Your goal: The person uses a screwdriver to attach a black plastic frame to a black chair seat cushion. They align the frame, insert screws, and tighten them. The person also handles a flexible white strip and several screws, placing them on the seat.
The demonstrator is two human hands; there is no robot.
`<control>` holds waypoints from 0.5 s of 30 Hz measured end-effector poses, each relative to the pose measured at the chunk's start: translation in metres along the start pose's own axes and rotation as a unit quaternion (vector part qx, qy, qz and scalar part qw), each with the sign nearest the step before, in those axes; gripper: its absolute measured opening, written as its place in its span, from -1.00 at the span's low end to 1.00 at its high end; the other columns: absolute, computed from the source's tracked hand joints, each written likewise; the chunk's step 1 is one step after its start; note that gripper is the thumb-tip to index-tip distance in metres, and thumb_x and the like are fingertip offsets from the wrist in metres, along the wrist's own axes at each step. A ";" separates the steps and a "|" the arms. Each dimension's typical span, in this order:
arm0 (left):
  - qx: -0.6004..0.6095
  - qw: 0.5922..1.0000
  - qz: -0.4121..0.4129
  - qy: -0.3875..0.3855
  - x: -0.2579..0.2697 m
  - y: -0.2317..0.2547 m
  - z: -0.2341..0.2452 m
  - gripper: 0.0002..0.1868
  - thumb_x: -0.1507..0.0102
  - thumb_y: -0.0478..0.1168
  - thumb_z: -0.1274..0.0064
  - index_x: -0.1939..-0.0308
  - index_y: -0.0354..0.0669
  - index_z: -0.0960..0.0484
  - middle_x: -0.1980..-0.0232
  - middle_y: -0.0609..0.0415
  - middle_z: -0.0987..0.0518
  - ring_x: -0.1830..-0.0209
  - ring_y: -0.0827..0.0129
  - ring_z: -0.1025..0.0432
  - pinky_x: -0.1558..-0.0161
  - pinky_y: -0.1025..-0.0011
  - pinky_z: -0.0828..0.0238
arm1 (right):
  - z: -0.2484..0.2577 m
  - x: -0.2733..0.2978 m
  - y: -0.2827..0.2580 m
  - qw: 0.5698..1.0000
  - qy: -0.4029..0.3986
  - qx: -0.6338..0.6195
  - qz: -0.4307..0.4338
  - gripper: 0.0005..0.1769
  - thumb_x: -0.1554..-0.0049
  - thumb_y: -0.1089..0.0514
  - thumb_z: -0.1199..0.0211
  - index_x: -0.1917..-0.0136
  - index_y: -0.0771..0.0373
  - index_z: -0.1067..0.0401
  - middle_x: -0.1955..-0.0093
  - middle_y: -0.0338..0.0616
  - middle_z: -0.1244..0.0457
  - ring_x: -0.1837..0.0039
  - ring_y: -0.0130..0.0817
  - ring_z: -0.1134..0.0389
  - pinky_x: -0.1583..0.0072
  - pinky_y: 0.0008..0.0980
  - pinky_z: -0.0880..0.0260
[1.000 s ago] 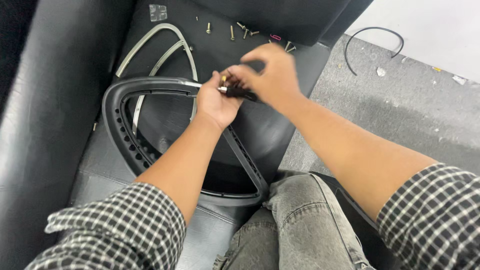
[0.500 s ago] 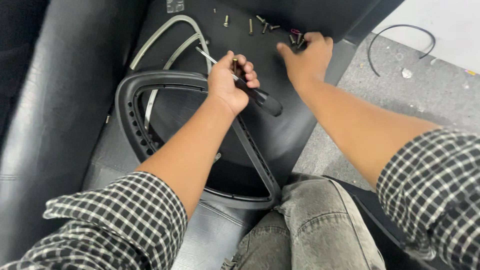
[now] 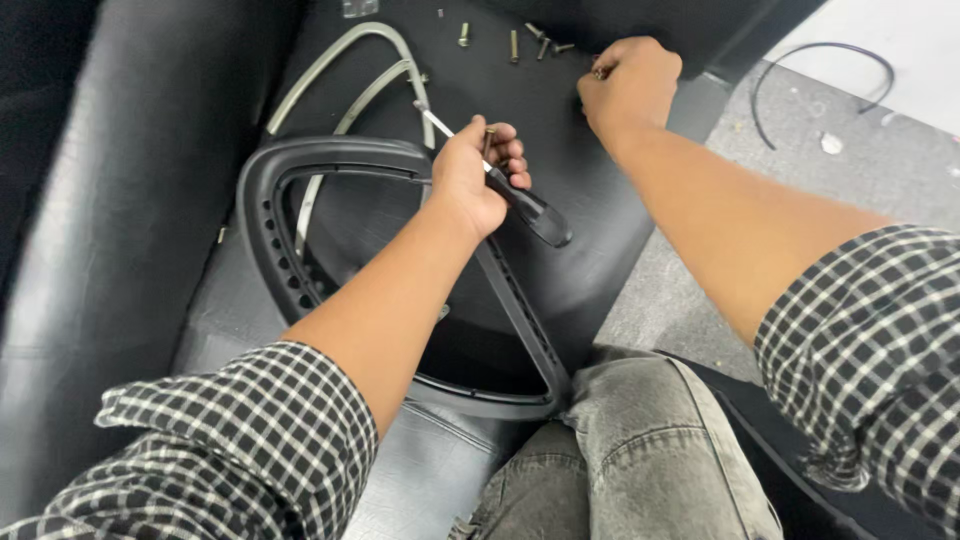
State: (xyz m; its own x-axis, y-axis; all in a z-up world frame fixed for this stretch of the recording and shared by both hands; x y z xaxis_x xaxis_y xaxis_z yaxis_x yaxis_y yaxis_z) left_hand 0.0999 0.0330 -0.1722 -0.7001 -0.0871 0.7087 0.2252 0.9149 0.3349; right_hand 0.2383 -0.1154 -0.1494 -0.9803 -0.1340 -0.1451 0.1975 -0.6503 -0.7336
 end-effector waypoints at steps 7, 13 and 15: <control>-0.061 0.997 0.037 -0.014 -0.017 -0.010 -0.006 -0.47 -0.46 0.07 0.39 0.09 -0.30 -0.56 0.23 -0.09 -0.59 0.29 0.19 -0.46 0.23 0.24 -0.48 | 0.028 0.017 -0.033 0.961 -0.203 -0.161 -0.098 -0.93 0.05 0.33 -0.42 0.26 0.39 -0.57 0.35 -0.07 -0.40 0.37 -0.45 -0.48 0.34 -0.47 -0.43; -0.013 0.997 0.077 -0.029 -0.021 -0.006 -0.012 -0.58 -0.45 0.01 0.34 0.03 -0.23 -0.53 0.13 -0.08 -0.61 0.16 0.14 -0.52 0.12 0.14 -0.52 | 0.036 0.042 -0.082 0.911 -0.336 -0.147 0.187 -0.75 -0.02 0.15 -0.54 0.20 0.39 -0.58 0.36 -0.11 -0.40 0.42 -0.41 -0.39 0.33 -0.49 -0.38; 0.040 0.996 0.073 -0.028 -0.021 -0.004 -0.013 -0.63 -0.47 -0.06 0.26 0.07 -0.28 -0.54 0.15 -0.09 -0.59 0.17 0.15 -0.51 0.10 0.15 -0.52 | 0.033 0.033 -0.082 0.946 -0.247 -0.105 0.179 -0.77 -0.15 0.12 -0.46 0.13 0.36 -0.59 0.31 -0.05 -0.40 0.30 -0.31 -0.44 0.21 -0.39 -0.40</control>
State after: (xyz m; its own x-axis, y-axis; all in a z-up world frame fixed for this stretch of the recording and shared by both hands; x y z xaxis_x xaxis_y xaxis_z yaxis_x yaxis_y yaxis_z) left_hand 0.1221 0.0262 -0.1807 -0.7005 0.0695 0.7102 0.2747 0.9448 0.1784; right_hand 0.1899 -0.0916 -0.0721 -0.7184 -0.6855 -0.1188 0.4613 -0.3415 -0.8189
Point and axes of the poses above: each hand's wrist, its own x-axis away from the middle knuckle, its own z-axis out of the back of the hand, y = z × x, the point moved 3 cm from there along -x, towards the middle knuckle
